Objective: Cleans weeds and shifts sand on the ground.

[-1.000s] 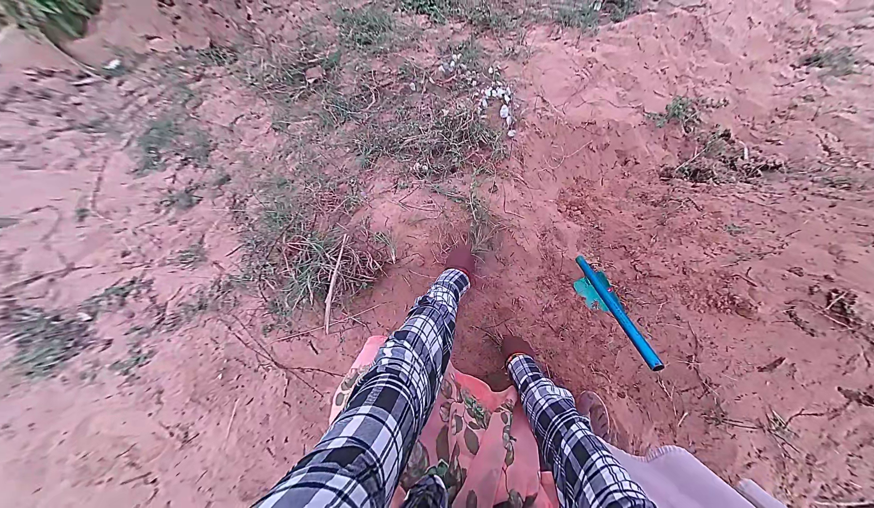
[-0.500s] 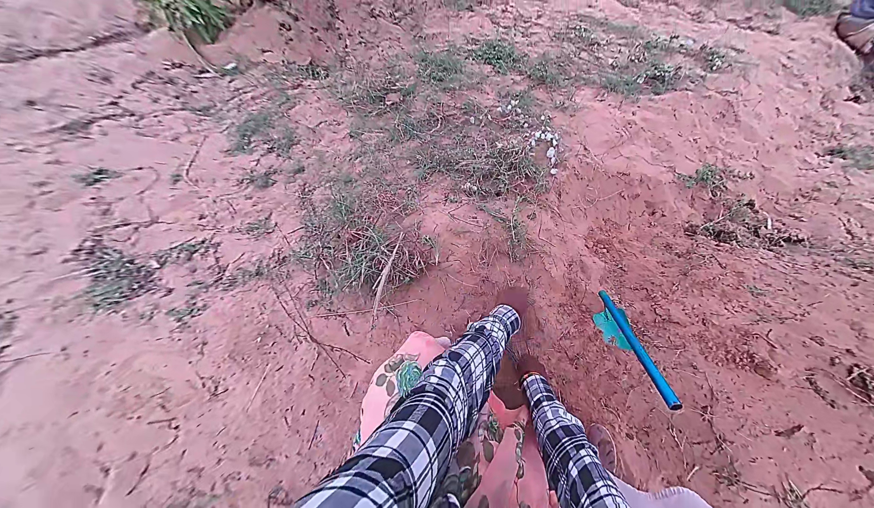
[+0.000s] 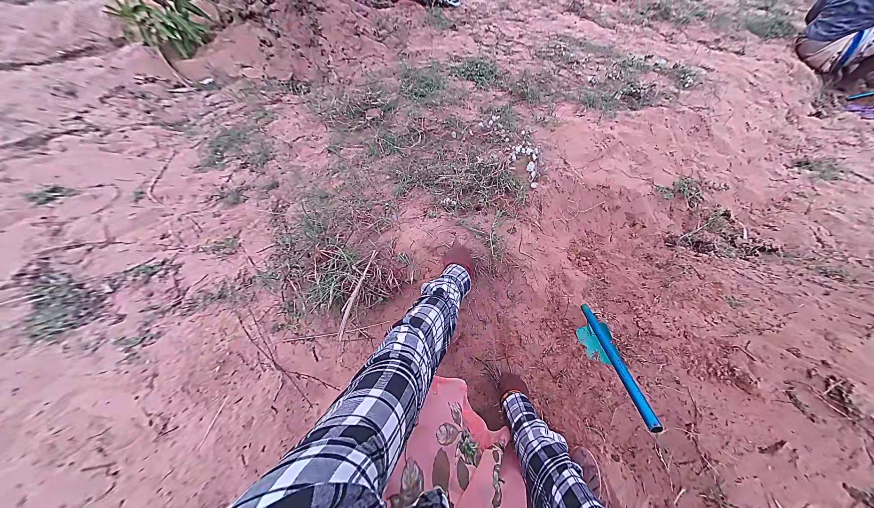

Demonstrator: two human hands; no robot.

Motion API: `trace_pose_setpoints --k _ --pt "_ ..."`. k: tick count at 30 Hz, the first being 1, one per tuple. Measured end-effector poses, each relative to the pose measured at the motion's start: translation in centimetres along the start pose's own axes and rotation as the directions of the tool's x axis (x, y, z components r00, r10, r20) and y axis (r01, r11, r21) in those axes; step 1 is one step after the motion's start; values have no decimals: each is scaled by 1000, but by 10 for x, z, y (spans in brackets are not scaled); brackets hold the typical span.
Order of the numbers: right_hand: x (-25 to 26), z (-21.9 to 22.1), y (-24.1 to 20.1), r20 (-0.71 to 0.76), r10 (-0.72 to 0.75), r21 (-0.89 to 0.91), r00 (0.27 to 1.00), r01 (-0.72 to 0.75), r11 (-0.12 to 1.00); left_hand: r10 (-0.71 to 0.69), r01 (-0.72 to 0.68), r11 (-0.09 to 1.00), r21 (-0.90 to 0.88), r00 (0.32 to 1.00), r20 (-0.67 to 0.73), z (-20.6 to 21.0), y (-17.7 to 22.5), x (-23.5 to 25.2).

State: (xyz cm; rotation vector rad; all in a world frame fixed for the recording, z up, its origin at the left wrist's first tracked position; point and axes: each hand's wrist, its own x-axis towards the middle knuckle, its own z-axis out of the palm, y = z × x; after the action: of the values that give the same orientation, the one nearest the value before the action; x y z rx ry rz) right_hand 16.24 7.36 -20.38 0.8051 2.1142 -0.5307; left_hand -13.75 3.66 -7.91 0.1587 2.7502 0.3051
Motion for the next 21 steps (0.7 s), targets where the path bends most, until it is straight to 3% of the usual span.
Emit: trace_pose_setpoints --k 8,10,12,14,16,17,19,21 --pt "-8 -4 -3 15 2 16 1000 -2 1000 -36 28 998 58 990 134 -1 -6 -19" --pt "-14 -9 -5 19 2 9 1000 -2 1000 8 -31 993 118 982 189 -2 -6 -28" --pt "-13 -11 -5 7 7 5 1000 -7 1000 109 -231 924 305 924 368 3 -6 -50" --pt "-16 -7 -5 10 7 3 1000 -7 1000 179 -525 732 434 763 621 29 -16 -92" --pt "-17 -10 -1 11 -8 28 1000 8 1000 218 -703 582 408 619 755 54 -24 -134" --pt "-16 -11 -1 9 -23 59 1000 23 998 219 -730 559 393 587 780 59 -28 -143" --pt "-15 -8 -1 -12 -27 78 1000 28 997 237 -714 588 381 602 762 61 -31 -134" --pt "-14 -4 0 -24 -21 44 999 22 999 285 -654 673 345 660 695 49 -30 -112"
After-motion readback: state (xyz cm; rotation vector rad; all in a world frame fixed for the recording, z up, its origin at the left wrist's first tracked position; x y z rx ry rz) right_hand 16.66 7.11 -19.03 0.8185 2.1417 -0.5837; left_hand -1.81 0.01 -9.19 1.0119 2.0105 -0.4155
